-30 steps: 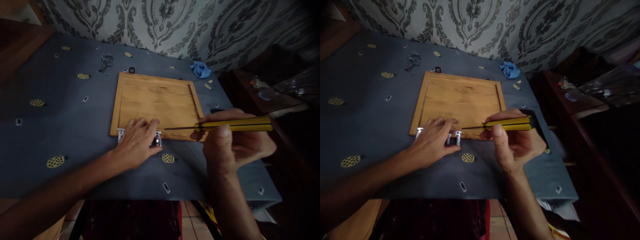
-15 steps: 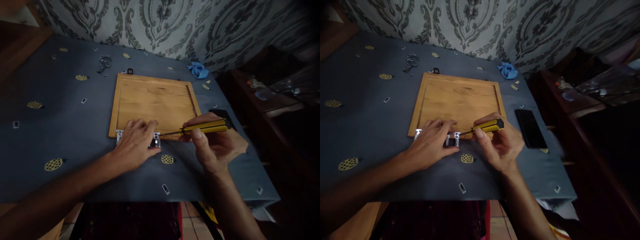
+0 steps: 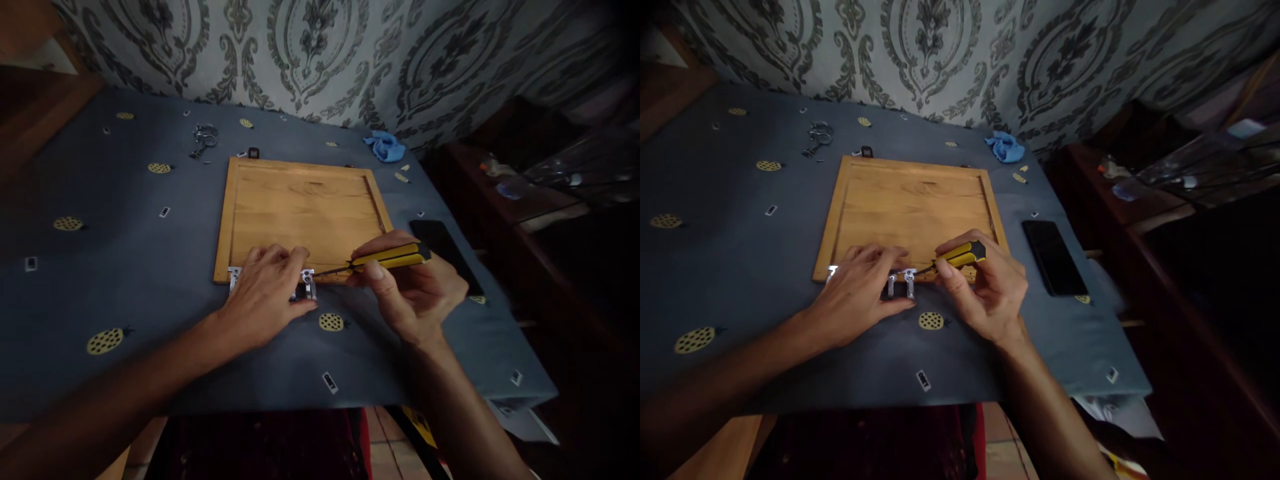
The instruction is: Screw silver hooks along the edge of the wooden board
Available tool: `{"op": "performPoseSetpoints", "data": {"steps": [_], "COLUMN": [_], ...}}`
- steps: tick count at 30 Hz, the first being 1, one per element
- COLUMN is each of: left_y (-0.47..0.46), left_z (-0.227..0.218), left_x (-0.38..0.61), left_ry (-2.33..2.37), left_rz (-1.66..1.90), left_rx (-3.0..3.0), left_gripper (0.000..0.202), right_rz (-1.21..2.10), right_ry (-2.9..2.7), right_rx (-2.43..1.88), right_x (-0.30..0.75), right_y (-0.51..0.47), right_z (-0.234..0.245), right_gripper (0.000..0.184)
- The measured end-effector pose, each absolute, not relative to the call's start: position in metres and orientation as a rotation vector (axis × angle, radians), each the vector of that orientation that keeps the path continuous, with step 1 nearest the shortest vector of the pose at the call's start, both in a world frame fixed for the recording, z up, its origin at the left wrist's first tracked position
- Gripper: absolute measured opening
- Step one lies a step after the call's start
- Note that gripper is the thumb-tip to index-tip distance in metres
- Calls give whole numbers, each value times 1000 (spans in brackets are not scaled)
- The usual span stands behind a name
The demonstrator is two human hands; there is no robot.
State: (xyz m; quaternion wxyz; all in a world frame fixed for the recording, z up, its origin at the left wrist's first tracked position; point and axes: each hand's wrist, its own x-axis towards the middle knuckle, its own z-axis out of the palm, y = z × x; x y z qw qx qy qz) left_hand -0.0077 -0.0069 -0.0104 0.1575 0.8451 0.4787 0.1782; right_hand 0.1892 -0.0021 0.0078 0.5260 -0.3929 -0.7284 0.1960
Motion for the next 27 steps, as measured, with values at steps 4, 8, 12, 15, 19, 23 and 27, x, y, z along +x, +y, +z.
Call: {"op": "performPoseSetpoints", "data": {"steps": [4, 8, 12, 15, 19, 23, 27], "left_y": [-8, -6, 1, 8, 12, 4, -6], "left_z": [-7, 0, 6, 8, 10, 9, 7], "left_x": [-9, -15, -28, -40, -44, -31, -18], "left_ry": [1377, 1407, 1507, 1586, 1646, 1500, 1300], "left_rz": [537, 670, 823, 890, 893, 817, 603], "left_rx": [2439, 2423, 2373, 2336, 2298, 2366, 2568], "left_gripper": [54, 51, 37, 23, 19, 37, 62], "right_rz": [493, 501, 565, 642, 749, 768, 765], "right_ry": [-1689, -1624, -1493, -1372, -1321, -1355, -1372], "right_rx": [-1011, -1090, -1105, -1087, -1076, -1076, -1067], "right_x": [189, 188, 187, 187, 188, 189, 188], "right_y": [-2, 1, 9, 16, 23, 23, 23], "right_z": [8, 5, 1, 0, -2, -3, -5], "right_gripper": [4, 9, 14, 19, 25, 25, 25]}}
